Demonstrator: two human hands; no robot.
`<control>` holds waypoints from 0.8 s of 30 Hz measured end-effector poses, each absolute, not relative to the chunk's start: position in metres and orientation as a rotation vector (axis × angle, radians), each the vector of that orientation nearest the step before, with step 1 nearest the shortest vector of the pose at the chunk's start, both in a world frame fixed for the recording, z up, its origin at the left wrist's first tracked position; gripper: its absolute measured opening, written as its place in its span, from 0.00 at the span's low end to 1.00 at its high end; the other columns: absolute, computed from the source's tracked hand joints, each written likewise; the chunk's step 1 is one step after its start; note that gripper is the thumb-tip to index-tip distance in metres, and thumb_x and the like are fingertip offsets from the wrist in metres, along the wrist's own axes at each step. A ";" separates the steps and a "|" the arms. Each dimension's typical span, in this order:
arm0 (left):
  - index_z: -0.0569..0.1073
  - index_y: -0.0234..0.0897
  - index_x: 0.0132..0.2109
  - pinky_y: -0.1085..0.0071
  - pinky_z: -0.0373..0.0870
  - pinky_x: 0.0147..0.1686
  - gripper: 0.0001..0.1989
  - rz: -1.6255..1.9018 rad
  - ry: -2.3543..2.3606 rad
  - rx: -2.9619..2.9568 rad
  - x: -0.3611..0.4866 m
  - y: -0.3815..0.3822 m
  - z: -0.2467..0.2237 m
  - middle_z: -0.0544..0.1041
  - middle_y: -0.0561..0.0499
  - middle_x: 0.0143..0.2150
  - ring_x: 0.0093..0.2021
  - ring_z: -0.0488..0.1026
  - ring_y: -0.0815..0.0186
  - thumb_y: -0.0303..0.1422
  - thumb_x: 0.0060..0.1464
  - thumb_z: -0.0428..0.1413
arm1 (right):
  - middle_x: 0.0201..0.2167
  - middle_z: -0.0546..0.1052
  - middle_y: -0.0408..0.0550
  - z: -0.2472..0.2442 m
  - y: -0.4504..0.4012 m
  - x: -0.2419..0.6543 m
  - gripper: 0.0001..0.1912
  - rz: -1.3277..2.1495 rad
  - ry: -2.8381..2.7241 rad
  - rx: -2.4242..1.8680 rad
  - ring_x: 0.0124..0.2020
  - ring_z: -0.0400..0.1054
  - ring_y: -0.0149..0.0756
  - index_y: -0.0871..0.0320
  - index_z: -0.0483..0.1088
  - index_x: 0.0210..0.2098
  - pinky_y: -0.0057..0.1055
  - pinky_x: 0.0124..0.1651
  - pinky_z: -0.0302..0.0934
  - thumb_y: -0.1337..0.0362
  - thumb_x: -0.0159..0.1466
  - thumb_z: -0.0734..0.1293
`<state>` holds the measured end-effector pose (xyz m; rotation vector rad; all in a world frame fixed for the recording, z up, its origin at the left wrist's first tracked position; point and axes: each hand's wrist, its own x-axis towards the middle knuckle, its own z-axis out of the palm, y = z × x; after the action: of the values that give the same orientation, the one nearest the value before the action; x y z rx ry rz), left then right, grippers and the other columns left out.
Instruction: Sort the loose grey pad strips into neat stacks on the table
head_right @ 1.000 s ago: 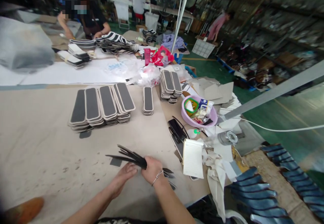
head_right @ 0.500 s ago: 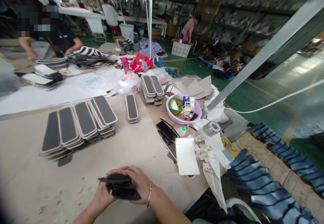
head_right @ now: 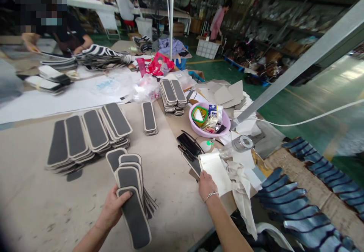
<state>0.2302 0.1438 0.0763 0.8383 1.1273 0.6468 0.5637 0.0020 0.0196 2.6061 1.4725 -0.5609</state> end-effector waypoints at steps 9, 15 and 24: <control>0.67 0.36 0.45 0.65 0.74 0.29 0.23 0.541 1.228 0.401 0.244 0.121 0.050 0.77 0.50 0.26 0.23 0.74 0.65 0.36 0.42 0.64 | 0.49 0.69 0.55 0.016 0.038 0.558 0.21 -0.391 1.503 2.374 0.48 0.65 0.42 0.63 0.59 0.56 0.37 0.46 0.63 0.73 0.63 0.60; 0.68 0.34 0.45 0.63 0.75 0.30 0.23 0.551 1.320 0.357 0.243 0.128 0.029 0.78 0.47 0.28 0.23 0.75 0.63 0.36 0.41 0.65 | 0.45 0.71 0.53 0.012 0.067 0.559 0.16 -0.389 1.504 2.235 0.44 0.68 0.37 0.64 0.66 0.46 0.39 0.45 0.65 0.60 0.63 0.64; 0.68 0.33 0.43 0.62 0.75 0.29 0.21 0.524 1.357 0.313 0.251 0.125 0.018 0.78 0.45 0.28 0.25 0.76 0.60 0.35 0.42 0.65 | 0.43 0.72 0.51 0.037 0.080 0.544 0.15 -0.435 1.496 2.232 0.41 0.69 0.35 0.64 0.67 0.45 0.37 0.43 0.66 0.60 0.63 0.64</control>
<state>0.2513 0.1254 0.0178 0.3127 1.3571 0.5237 0.5440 0.0798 0.0370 2.2317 1.4964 -0.4352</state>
